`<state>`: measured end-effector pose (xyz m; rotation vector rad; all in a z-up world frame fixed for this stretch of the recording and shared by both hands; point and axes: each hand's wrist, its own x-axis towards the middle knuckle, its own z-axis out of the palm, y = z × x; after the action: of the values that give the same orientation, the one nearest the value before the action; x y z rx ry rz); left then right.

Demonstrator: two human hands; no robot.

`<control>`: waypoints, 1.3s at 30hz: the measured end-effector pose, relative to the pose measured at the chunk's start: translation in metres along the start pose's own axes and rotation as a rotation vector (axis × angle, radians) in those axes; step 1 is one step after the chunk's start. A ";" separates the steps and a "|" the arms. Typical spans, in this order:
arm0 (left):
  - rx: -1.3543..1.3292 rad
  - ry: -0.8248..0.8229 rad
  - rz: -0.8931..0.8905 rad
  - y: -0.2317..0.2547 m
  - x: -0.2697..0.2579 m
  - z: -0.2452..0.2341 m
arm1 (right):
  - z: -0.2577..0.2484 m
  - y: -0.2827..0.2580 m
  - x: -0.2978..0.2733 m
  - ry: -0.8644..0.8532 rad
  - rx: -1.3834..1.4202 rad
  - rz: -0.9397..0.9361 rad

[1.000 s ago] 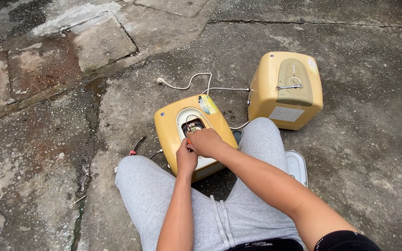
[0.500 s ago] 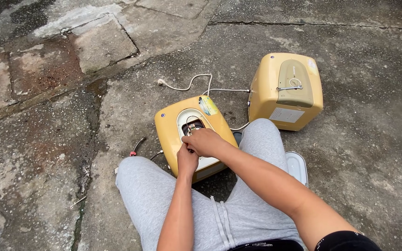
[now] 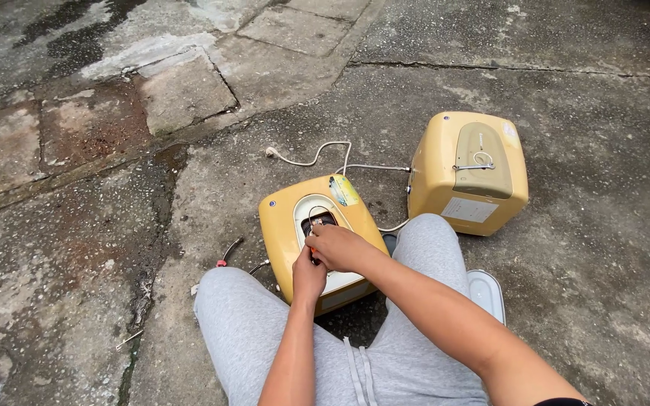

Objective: Repairing and adjusting the internal components of a water heater using a screwdriver.

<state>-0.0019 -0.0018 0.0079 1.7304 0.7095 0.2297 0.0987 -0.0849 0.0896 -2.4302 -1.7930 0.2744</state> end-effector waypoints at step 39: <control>-0.008 -0.019 0.126 0.045 -0.042 -0.020 | 0.004 0.020 -0.007 -0.010 0.127 0.044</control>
<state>-0.0299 -0.0150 0.0647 1.7693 0.5859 0.3023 0.1146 -0.0972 0.0821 -2.3868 -1.6722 0.3933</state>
